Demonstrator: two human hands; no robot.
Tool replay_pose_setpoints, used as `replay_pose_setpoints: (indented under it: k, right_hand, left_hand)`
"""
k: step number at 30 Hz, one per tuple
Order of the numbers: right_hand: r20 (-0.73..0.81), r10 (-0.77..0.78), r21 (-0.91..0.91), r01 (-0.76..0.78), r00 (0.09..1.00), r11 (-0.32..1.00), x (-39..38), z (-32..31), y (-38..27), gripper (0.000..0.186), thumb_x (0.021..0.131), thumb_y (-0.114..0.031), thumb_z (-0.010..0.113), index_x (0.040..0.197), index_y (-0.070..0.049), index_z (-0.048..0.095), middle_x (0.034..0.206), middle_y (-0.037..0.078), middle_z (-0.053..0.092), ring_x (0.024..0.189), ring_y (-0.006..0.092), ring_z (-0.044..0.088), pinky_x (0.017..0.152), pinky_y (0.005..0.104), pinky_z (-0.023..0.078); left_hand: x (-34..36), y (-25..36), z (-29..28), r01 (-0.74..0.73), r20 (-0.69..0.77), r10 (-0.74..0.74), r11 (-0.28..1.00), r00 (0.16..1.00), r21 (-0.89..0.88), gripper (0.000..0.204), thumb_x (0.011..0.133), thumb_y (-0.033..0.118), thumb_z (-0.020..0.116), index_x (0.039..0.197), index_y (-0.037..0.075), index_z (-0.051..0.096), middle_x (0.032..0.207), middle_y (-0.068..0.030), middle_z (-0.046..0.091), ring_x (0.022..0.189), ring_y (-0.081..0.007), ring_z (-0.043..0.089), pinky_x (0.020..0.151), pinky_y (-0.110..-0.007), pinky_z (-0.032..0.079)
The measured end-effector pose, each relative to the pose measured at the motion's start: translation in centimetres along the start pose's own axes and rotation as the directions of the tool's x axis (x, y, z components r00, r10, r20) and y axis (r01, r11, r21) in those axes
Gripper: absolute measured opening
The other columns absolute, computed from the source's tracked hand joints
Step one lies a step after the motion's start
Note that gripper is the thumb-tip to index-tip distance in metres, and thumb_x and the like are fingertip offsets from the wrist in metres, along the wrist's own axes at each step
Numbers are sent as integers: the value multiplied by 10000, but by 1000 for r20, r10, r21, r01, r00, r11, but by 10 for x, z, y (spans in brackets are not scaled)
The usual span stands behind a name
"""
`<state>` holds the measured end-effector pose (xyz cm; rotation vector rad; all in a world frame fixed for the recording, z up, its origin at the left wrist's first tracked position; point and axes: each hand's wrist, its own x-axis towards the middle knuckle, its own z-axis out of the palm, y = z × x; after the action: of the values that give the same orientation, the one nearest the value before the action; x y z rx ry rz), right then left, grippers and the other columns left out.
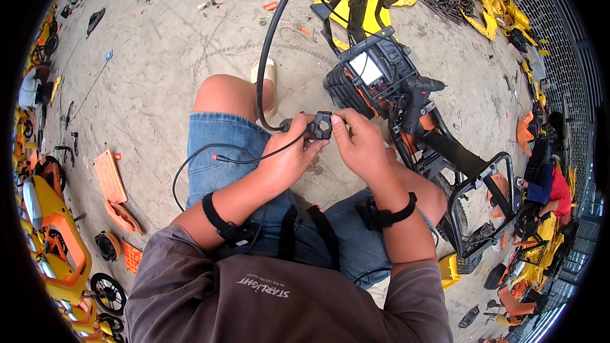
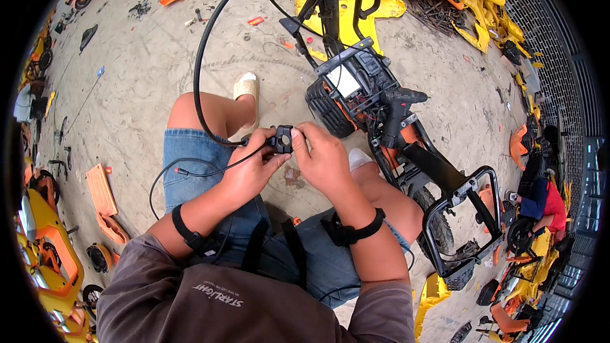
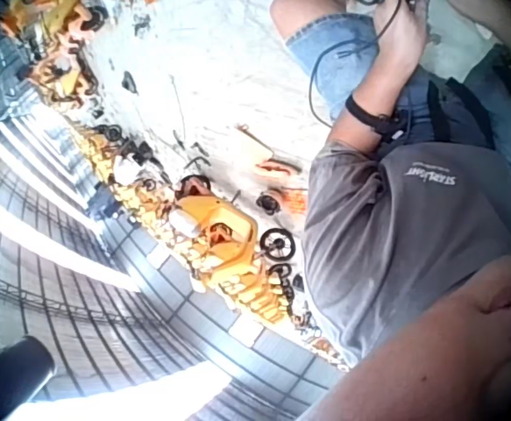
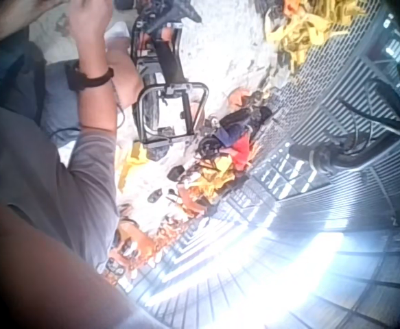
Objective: The person manipulates a small black plastic component with wires, fitting pieces together by hand and securing them with a drill while sitting in a large service bay containing several scooters.
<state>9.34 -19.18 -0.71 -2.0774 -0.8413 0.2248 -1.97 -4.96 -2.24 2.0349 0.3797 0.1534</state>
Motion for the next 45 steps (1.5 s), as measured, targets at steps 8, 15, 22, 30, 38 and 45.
replay_pose_setpoints:
  k: [8,15,22,30,38,45]
  right_hand:
    - [38,18,47,-20,999,999,2,-5,-2,197,993,-207,609,978,-14,644,823,210,649,750,410,649,649,452,499]
    - [24,-31,56,29,999,998,2,-4,9,207,984,-208,621,949,-4,631,781,221,623,736,423,631,630,464,485]
    - [16,-89,33,89,996,996,5,1,14,227,971,-207,619,868,-8,584,764,211,603,721,426,601,620,490,458]
    - [35,-84,62,82,996,995,6,-2,19,232,968,-218,621,863,-13,591,740,201,611,717,415,609,626,487,463]
    - [105,-61,-2,61,993,998,8,-4,28,299,1017,-274,604,889,-4,623,680,179,556,573,292,523,556,395,430]
    - [160,76,9,-79,984,997,10,-5,26,405,1049,-355,548,890,4,647,638,130,550,570,229,512,564,369,440]
  left_hand:
    - [-1,1,-1,-19,35,20,999,999,-27,490,912,168,760,1273,13,467,872,-190,729,788,-264,746,684,-343,568]
    - [-1,-7,7,-52,19,53,996,998,-72,464,899,145,749,1257,8,488,882,-185,717,768,-307,734,649,-372,571]
    - [-1,-3,1,20,48,-18,998,999,-60,476,933,141,744,1303,3,477,928,-182,737,797,-182,719,721,-308,576]
    - [1,-6,8,-23,21,24,999,1000,-49,473,919,144,754,1269,-1,470,907,-196,730,785,-231,742,689,-321,580]
    - [0,1,4,8,64,-7,1000,998,-18,509,921,158,764,1299,6,459,953,-216,740,824,-203,743,724,-309,584]
    - [1,-1,6,-33,35,33,999,999,-24,498,900,174,778,1270,10,488,879,-181,725,777,-241,742,704,-325,590]
